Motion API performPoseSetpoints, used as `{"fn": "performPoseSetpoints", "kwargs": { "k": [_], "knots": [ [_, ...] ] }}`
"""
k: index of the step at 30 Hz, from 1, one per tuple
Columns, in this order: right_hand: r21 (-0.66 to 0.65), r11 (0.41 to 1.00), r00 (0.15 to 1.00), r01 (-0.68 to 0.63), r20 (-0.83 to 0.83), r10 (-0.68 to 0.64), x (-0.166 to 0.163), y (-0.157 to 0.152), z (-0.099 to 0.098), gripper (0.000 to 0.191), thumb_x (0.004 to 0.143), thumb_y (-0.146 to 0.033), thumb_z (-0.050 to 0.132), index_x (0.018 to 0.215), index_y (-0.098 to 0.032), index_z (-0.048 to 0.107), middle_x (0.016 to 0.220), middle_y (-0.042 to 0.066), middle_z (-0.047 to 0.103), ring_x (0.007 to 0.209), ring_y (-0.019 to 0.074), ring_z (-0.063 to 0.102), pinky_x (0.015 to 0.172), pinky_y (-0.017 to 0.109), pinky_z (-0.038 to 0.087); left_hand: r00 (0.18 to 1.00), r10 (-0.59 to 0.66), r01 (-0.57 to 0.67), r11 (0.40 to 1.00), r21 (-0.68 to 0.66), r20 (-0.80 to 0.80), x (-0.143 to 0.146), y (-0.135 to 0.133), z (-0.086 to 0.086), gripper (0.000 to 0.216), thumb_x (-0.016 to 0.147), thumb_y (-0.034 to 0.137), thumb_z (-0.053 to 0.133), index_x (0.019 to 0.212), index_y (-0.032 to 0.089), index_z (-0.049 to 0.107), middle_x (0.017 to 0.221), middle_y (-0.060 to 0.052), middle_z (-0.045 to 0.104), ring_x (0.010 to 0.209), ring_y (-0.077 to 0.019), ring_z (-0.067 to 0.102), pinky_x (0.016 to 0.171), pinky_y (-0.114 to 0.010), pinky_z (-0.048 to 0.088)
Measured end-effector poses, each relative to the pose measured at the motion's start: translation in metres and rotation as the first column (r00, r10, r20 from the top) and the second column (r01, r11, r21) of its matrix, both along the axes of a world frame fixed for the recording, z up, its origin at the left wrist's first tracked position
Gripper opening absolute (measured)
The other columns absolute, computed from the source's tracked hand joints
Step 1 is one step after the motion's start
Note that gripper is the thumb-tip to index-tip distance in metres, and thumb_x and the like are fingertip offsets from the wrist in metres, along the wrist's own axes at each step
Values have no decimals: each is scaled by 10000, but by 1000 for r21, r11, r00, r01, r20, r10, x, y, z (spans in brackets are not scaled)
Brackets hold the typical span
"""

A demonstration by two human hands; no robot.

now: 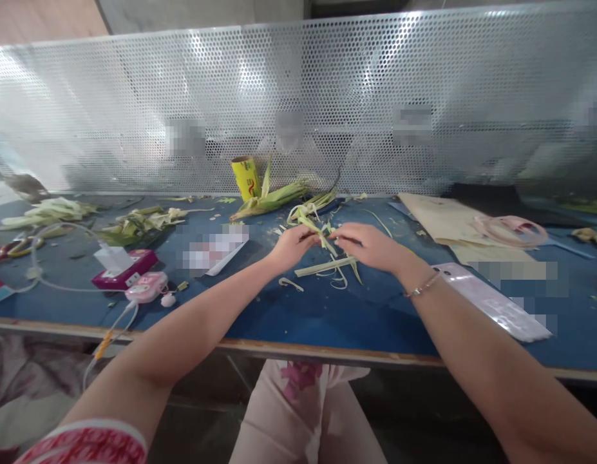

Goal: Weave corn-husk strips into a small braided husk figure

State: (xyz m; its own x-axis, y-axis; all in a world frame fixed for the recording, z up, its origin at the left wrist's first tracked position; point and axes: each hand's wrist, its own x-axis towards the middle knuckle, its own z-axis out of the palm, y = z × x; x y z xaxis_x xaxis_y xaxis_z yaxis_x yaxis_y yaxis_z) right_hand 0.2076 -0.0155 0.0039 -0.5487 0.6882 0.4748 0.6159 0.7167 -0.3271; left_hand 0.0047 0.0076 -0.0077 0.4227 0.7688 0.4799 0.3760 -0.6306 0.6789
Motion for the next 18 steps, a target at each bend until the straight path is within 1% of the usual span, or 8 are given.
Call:
{"fn": "performPoseSetpoints", "kwargs": {
  "k": [2,4,5,7,9,11,14,18],
  "knots": [
    [165,986,997,38,-74,-26,2,2,0,253,860,-298,477,1050,-187,600,970,97,586,876,211,553,776,353,433,1000,-2,2,997,83,9,0,1,1,155,811,237,519,727,155,620,726,-13,642,711,-131,573,672,-256,433],
    [272,961,996,41,-88,-18,0,3,-2,262,842,-297,518,1067,-175,573,1052,119,562,1000,242,523,866,391,416,997,-74,72,984,164,9,0,2,0,185,831,253,503,735,160,631,742,-23,651,725,-133,581,697,-265,439],
    [288,957,998,25,-70,-5,-2,4,-3,246,845,-296,521,1052,-171,566,1048,119,565,1017,243,516,886,395,408,994,-111,108,974,198,6,0,3,-1,201,841,258,492,736,162,634,752,-29,656,732,-135,585,709,-269,442],
    [256,967,999,0,-33,9,-8,3,-5,167,874,-285,484,970,-172,562,957,97,585,952,222,533,858,375,419,989,-149,145,958,248,-2,2,4,-4,223,855,264,474,738,165,636,778,-42,665,754,-140,592,732,-279,447],
    [205,979,1000,14,-29,-8,-13,2,-6,134,896,-260,443,887,-179,549,854,68,580,843,194,543,783,338,435,989,-145,145,952,272,-17,3,4,-6,222,861,258,464,755,166,637,802,-50,668,776,-143,594,743,-281,450],
    [190,981,998,50,-40,-43,-16,0,-7,124,897,-233,438,841,-183,538,813,54,571,791,180,539,741,318,433,991,-128,135,951,277,-42,4,3,-7,229,871,249,444,774,160,631,805,-55,661,782,-141,592,738,-277,454],
    [219,973,997,75,-48,-66,-19,-2,-8,109,889,-201,442,844,-179,540,823,60,586,798,180,549,745,310,429,991,-104,124,949,289,-82,4,1,-7,232,879,245,426,791,152,619,786,-57,647,765,-137,587,711,-265,456],
    [288,952,995,100,-52,-88,-22,-3,-11,131,871,-154,430,849,-170,558,830,77,609,804,188,564,751,311,427,991,-54,92,937,336,-122,2,-2,-4,150,834,269,526,798,160,623,786,-45,652,779,-143,593,714,-255,452]
  ]
}}
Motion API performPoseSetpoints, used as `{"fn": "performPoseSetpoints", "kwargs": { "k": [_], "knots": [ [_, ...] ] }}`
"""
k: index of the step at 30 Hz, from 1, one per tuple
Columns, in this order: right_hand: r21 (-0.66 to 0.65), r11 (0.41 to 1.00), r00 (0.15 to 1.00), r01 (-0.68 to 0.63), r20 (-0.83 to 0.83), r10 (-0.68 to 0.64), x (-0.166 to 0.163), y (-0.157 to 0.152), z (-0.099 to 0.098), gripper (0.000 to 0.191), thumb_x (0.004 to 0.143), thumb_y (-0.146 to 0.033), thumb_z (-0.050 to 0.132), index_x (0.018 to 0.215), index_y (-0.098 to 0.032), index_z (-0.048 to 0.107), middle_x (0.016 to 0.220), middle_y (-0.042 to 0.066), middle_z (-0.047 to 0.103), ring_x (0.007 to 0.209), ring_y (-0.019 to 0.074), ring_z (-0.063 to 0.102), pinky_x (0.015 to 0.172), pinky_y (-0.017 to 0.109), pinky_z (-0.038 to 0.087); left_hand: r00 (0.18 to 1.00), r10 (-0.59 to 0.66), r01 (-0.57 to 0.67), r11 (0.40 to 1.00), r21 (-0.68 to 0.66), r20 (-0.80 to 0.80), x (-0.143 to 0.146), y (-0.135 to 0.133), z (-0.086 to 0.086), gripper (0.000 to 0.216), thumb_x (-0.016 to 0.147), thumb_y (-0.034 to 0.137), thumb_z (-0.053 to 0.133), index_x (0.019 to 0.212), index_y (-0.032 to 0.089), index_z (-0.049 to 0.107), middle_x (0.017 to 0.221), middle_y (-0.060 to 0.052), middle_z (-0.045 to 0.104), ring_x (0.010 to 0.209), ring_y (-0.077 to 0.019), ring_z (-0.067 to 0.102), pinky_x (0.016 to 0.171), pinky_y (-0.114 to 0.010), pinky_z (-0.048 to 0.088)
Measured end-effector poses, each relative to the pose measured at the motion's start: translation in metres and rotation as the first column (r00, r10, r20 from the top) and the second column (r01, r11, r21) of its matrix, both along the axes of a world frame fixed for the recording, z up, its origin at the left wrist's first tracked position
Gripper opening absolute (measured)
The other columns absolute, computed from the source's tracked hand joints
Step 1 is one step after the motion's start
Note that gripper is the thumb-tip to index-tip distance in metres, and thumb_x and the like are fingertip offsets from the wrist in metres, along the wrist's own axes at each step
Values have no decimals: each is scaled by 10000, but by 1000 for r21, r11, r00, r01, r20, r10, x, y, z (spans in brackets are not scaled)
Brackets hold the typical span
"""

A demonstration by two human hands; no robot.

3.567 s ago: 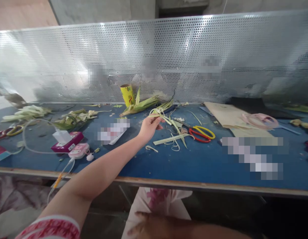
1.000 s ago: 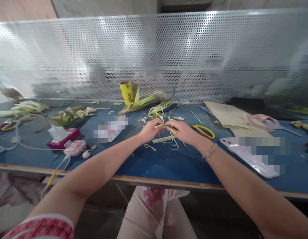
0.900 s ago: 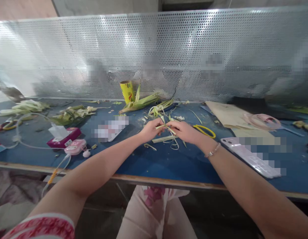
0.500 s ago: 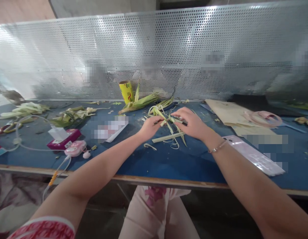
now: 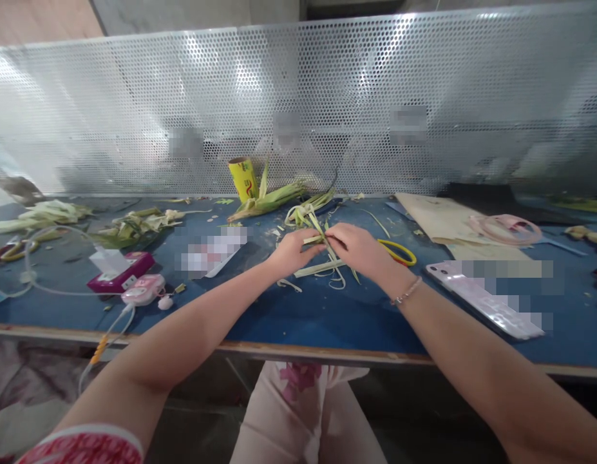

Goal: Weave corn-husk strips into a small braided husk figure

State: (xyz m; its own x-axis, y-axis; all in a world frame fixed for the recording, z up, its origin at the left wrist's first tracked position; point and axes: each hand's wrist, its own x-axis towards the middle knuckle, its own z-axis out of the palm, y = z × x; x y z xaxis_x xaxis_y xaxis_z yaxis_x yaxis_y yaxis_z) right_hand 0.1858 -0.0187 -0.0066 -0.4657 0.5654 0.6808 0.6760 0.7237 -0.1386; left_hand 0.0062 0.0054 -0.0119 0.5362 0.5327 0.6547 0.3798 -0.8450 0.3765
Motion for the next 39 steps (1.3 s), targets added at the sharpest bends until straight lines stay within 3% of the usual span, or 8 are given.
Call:
{"fn": "performPoseSetpoints", "kwargs": {
  "k": [6,13,17,21,24,27,33,39],
  "knots": [
    [-14,1000,999,22,-30,-22,-5,-2,-1,137,836,-126,442,808,-175,567,782,64,610,739,175,556,687,287,410,991,131,-131,991,16,34,-2,-1,3,123,782,264,609,746,158,661,710,-31,672,670,-129,599,646,-237,448],
    [-178,984,997,-28,-69,16,-4,1,0,168,824,-122,443,851,-158,605,801,67,625,745,162,564,676,277,411,992,92,-84,993,-87,92,-3,2,-1,110,772,177,594,721,187,691,756,-11,707,728,-127,641,706,-236,482],
    [-248,967,998,-55,-1,57,2,3,1,207,838,-141,426,913,-169,617,883,74,647,820,176,576,728,297,416,993,102,-90,982,-166,67,-3,4,-4,126,766,168,577,711,188,688,710,0,696,692,-124,634,673,-234,483],
    [-322,947,994,-6,100,40,3,1,1,206,851,-172,412,969,-184,581,815,57,626,723,179,566,659,308,427,995,87,-79,989,-126,54,-4,6,-5,74,739,162,603,703,180,665,700,-7,677,684,-123,614,677,-243,473],
    [-231,972,997,32,82,-13,0,-1,-1,266,832,-192,451,1091,-173,509,954,103,587,854,224,568,749,371,456,985,118,-110,991,-71,124,-5,8,-3,17,733,180,621,727,168,631,709,-16,648,676,-119,584,650,-246,461],
    [-104,994,997,43,-63,-50,-5,-3,-2,315,830,-213,472,1142,-168,460,1113,148,485,1065,264,500,908,441,422,960,172,-156,984,-86,222,-6,8,-1,32,726,149,613,738,167,588,740,-16,621,683,-111,561,630,-237,450],
    [-144,989,986,27,-161,-50,-14,-7,-3,186,849,-322,509,969,-182,482,981,105,498,905,223,535,812,402,462,938,195,-137,968,-210,285,-2,3,-1,119,703,150,619,709,170,502,677,18,553,597,-87,512,576,-225,422],
    [-167,985,989,46,-130,-68,-20,-4,-4,95,855,-219,489,767,-191,466,762,49,550,738,180,530,673,313,414,943,85,16,954,-299,323,2,1,-5,181,702,175,617,736,176,438,611,42,505,548,-74,495,527,-204,407]
  ]
}}
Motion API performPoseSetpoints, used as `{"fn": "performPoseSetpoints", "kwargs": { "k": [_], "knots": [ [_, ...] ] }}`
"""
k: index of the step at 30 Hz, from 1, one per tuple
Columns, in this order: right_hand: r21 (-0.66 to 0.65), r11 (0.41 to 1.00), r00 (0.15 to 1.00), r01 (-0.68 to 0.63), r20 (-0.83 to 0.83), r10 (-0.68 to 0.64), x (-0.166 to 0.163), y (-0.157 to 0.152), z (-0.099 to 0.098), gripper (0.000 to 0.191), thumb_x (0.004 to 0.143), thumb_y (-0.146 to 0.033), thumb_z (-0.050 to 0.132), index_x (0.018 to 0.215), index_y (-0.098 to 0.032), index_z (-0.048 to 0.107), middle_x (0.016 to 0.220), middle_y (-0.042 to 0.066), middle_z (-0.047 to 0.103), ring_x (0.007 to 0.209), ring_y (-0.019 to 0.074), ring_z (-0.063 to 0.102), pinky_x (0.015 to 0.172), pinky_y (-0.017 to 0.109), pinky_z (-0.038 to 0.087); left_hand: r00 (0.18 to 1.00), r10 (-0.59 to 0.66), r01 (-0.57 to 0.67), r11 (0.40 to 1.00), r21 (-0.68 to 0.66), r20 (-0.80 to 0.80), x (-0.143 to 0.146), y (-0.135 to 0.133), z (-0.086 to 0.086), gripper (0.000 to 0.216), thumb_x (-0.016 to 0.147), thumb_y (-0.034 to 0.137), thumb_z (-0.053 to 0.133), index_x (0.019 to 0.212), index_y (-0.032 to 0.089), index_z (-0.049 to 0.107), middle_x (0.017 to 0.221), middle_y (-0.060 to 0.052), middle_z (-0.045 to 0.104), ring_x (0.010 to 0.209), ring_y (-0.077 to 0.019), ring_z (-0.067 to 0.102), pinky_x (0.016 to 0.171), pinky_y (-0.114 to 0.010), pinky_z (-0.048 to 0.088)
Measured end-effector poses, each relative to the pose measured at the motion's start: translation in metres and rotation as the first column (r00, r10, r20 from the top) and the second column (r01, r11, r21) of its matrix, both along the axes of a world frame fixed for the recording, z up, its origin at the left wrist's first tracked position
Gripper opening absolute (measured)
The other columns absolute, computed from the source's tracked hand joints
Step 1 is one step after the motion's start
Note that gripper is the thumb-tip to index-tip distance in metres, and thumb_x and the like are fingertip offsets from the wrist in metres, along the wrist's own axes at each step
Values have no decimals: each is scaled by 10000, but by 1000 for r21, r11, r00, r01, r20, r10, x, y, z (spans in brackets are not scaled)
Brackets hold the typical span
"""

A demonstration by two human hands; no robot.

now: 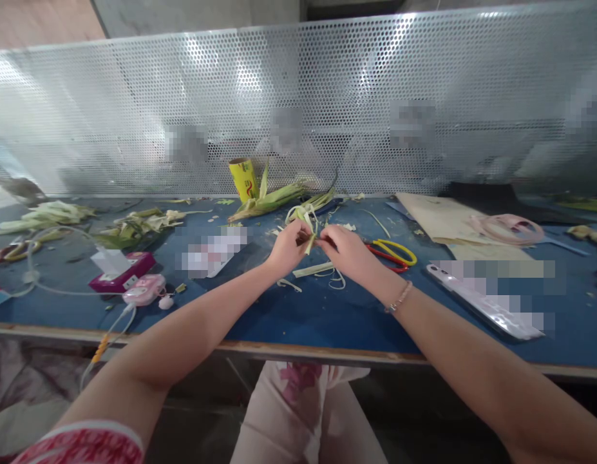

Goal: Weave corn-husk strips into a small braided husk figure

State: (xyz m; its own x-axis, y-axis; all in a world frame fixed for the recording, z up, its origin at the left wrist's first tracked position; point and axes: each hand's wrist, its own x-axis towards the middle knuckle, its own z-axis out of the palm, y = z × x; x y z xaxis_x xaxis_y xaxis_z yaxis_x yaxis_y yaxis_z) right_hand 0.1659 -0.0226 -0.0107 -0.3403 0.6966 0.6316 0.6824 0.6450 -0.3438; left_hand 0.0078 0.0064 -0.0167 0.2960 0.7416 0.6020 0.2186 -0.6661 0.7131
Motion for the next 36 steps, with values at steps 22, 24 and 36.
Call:
{"fn": "performPoseSetpoints", "kwargs": {
  "k": [22,24,36],
  "knots": [
    [-19,994,985,111,134,-108,-1,-15,6,208,908,-247,303,935,-177,497,601,35,549,509,157,474,501,269,264,994,-37,39,999,-26,99,4,2,-9,58,771,183,529,750,172,477,691,1,582,630,-99,551,629,-258,459],
    [-1,995,989,98,112,-98,-1,-15,6,216,903,-239,307,962,-178,506,616,40,565,529,165,497,511,269,280,991,-32,36,999,-32,129,6,1,-9,72,767,159,526,744,176,461,689,9,583,640,-97,558,634,-251,461],
    [-30,999,1000,25,12,-25,-1,-15,6,236,873,-193,332,1007,-179,526,722,57,637,576,167,555,535,267,333,975,-34,55,994,-89,220,11,-10,-5,76,804,147,508,767,184,453,679,1,640,670,-112,617,695,-280,493]
  ]
}}
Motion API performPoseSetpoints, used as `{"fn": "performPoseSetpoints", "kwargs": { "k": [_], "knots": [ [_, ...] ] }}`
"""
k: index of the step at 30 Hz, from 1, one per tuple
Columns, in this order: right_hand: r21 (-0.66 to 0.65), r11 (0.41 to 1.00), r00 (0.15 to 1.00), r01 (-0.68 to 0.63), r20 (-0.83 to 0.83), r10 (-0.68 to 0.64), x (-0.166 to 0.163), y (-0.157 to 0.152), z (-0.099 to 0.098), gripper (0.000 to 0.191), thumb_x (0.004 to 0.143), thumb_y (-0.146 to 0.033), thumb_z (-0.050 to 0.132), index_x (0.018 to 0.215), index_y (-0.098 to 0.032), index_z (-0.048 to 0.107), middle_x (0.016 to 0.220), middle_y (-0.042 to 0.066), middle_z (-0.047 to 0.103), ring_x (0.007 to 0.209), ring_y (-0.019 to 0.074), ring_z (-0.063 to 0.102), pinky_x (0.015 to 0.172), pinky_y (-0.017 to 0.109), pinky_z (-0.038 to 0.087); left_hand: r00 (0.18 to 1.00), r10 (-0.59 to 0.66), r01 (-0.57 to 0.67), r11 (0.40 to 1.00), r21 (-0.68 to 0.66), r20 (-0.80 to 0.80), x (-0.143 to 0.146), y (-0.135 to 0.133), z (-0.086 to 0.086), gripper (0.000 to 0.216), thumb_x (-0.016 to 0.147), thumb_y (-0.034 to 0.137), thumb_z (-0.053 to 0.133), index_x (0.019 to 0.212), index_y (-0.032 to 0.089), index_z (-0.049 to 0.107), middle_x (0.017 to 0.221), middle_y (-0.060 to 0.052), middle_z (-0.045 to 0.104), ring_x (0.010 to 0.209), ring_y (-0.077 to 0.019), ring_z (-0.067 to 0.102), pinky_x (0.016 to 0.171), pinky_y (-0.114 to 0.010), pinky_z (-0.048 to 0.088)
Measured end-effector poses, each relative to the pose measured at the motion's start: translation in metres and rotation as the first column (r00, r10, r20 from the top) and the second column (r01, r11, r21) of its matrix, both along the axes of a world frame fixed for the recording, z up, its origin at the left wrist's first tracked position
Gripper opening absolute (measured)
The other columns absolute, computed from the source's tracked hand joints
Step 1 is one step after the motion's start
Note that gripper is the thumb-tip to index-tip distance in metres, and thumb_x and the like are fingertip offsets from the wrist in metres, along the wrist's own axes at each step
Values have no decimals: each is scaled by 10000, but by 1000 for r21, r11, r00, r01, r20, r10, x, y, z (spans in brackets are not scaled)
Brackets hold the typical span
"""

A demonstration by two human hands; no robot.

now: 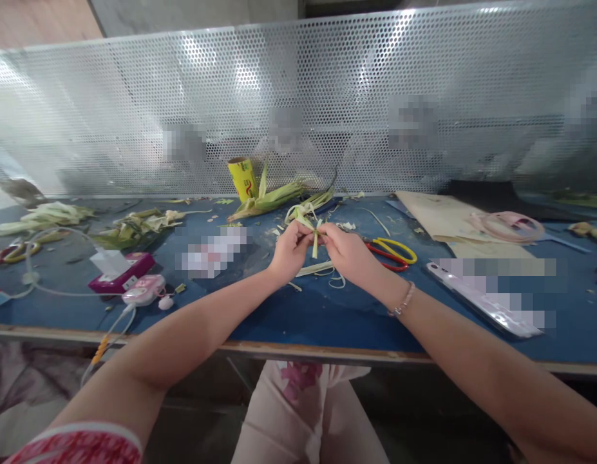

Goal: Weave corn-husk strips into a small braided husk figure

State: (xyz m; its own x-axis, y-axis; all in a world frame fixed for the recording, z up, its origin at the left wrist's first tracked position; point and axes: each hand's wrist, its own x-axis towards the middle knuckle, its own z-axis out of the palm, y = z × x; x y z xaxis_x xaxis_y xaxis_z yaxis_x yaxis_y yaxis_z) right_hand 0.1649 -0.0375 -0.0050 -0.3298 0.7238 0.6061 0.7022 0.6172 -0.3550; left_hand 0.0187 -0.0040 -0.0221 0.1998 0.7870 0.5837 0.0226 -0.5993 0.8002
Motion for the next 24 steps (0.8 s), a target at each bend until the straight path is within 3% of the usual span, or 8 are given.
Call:
{"fn": "performPoseSetpoints", "kwargs": {
  "k": [10,13,17,20,24],
  "knots": [
    [-95,992,997,-79,-19,77,9,7,2,226,891,-225,361,1022,-203,544,685,16,596,617,165,546,593,276,373,999,-41,41,998,-54,-5,-3,7,2,109,814,190,537,778,187,434,680,15,606,659,-109,614,695,-290,496],
    [68,995,996,-75,-47,79,13,10,4,227,897,-256,365,1001,-196,558,815,62,605,798,205,564,744,335,415,996,-88,91,990,-112,29,-8,11,7,140,819,246,550,797,190,423,735,9,603,679,-101,604,693,-281,490],
    [264,964,994,-14,-99,42,20,20,1,219,883,-228,379,1016,-205,552,1002,103,563,1008,246,510,910,427,378,981,-191,191,964,-184,18,-12,13,9,205,799,332,579,791,175,448,772,1,588,699,-88,561,700,-257,457],
    [258,963,997,-73,-4,76,21,26,-4,161,860,-218,446,990,-194,539,1005,108,555,1000,249,498,908,428,376,983,-179,173,974,-146,-31,-12,11,9,200,780,338,599,785,163,502,750,5,553,706,-87,511,710,-244,421],
    [138,983,992,-121,52,115,15,24,-7,73,871,-205,440,836,-190,502,857,77,543,840,209,508,771,349,412,984,-123,117,992,-57,-126,-11,7,12,138,759,277,614,801,158,555,787,-4,562,741,-100,478,727,-249,390]
  ]
}}
